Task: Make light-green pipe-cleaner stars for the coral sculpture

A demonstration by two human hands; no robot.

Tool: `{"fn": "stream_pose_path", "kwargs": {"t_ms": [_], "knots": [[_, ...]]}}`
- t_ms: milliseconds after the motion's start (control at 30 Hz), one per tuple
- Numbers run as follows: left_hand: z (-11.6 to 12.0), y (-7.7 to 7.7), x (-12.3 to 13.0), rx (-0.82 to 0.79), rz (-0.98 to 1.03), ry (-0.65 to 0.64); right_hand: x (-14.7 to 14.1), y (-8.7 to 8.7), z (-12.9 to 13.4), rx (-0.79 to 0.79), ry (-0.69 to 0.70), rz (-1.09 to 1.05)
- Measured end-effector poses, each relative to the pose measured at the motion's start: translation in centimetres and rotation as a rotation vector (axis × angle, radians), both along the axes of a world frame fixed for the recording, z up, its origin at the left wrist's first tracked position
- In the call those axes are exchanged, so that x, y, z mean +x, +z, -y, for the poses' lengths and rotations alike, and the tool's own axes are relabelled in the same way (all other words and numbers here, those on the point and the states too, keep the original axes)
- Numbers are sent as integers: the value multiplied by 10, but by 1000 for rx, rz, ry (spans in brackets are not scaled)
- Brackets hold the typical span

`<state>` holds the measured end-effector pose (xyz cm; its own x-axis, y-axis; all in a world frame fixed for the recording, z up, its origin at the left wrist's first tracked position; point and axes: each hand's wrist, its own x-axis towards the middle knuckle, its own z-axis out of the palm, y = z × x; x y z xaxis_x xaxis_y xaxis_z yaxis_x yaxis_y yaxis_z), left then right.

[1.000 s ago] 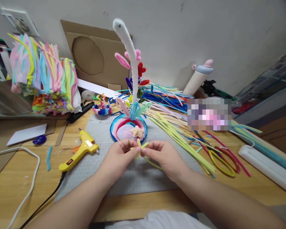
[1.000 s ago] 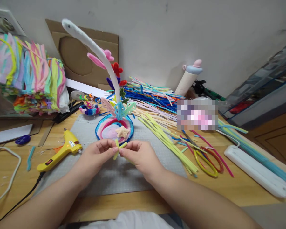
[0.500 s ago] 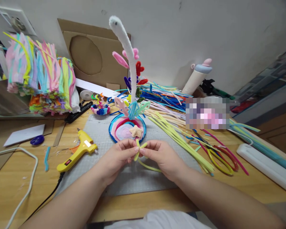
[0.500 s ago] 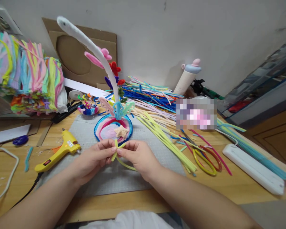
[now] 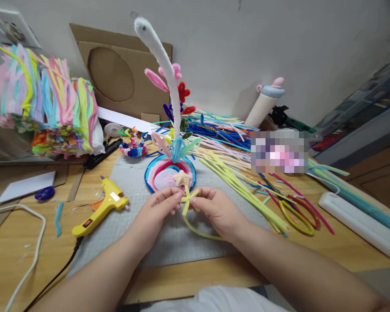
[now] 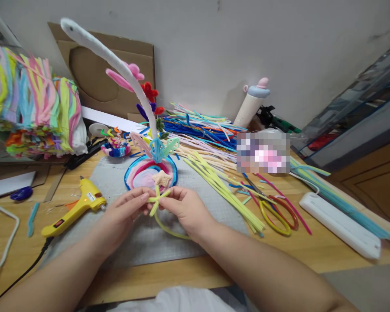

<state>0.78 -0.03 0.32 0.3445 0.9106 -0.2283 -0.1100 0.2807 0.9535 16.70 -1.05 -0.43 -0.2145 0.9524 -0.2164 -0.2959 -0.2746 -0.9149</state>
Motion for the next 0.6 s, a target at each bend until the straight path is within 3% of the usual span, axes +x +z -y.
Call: {"fn": "stream_pose_path", "kwargs": {"t_ms": [300, 600], "knots": [[6, 8, 1, -29, 64, -161, 6, 12, -3, -8, 3, -123], [2, 7, -2, -74, 38, -48, 11, 11, -7, -9, 22, -128]]}}
